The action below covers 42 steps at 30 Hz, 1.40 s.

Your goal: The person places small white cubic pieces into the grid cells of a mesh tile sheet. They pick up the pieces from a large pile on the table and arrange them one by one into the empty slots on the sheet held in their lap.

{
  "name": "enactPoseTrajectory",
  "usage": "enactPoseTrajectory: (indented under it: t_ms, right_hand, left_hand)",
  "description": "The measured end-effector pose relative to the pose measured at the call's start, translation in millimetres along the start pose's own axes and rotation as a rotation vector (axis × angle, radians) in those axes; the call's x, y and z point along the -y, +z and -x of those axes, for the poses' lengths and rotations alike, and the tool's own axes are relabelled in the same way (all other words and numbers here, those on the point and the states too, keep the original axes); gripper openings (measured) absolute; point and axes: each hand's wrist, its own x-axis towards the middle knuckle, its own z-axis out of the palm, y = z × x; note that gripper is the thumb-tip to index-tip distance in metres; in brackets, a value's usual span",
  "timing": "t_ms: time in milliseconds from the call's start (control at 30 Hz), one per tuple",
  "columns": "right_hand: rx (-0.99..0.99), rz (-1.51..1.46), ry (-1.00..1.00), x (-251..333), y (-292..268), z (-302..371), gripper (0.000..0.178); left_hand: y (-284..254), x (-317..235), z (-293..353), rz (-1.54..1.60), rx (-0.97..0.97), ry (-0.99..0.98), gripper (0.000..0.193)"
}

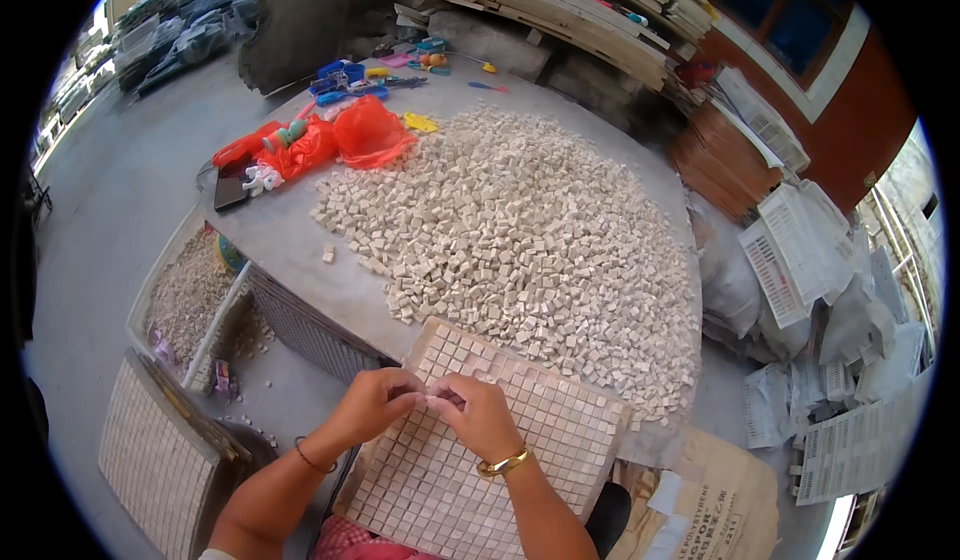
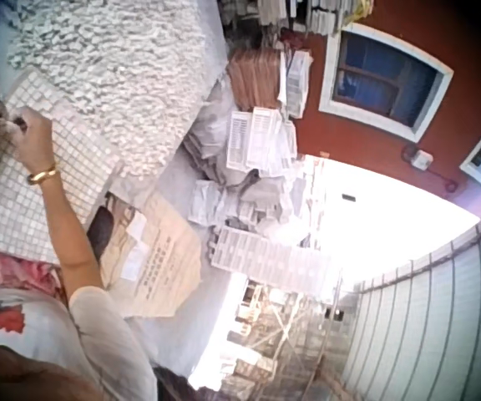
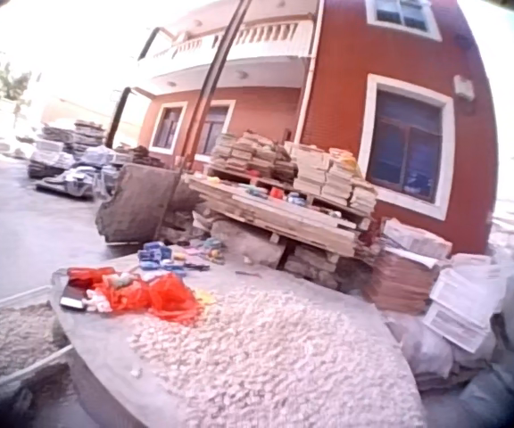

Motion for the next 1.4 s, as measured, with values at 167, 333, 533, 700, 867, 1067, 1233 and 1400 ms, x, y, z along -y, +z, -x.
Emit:
enactPoseTrajectory:
  t_ms: [167,333,533,700,867,1067,1233,1400]
  right_hand:
    - [-0.078,0.41,-0.238,-25.6,3.6,-9.3,0.008]
    - [-0.222,0.507,-0.251,-24.2,23.1,-8.1,0.009]
    - [-0.189,0.572,-0.357,-31.6,19.6,-2.0,0.018]
    - [-0.195,0.547,-0.361,-5.3,13.6,12.0,0.02]
    - [-0.07,0.437,-0.301,-0.6,19.3,48.3,0.022]
    - [-0.172,0.403,-0.182,-7.6,-12.6,89.7,0.017]
    - [-0.251,0.344,-0.248,21.3,-26.5,96.6,0.016]
    - [-0.019,0.237,-0.272,27.4,-2.4,114.9,0.014]
  left_hand:
    - [-0.4,28.0,34.6,0.239,-0.232,-0.128,0.015]
    - [7.3,129.3,112.7,0.207,-0.474,-0.369,0.018]
    - [33.9,205.3,224.8,0.267,-0.048,-0.854,0.049]
    - [9.1,136.9,240.9,0.543,0.035,-0.901,0.049]
    - [5.1,85.7,248.0,0.197,-0.155,-0.467,0.045]
    - [11.6,26.1,253.1,-0.095,-0.235,-0.498,0.039]
    - [28.0,26.9,256.8,0.353,-0.166,-0.75,0.032]
    - [18.0,-17.7,272.6,0.664,-0.172,-0.768,0.019]
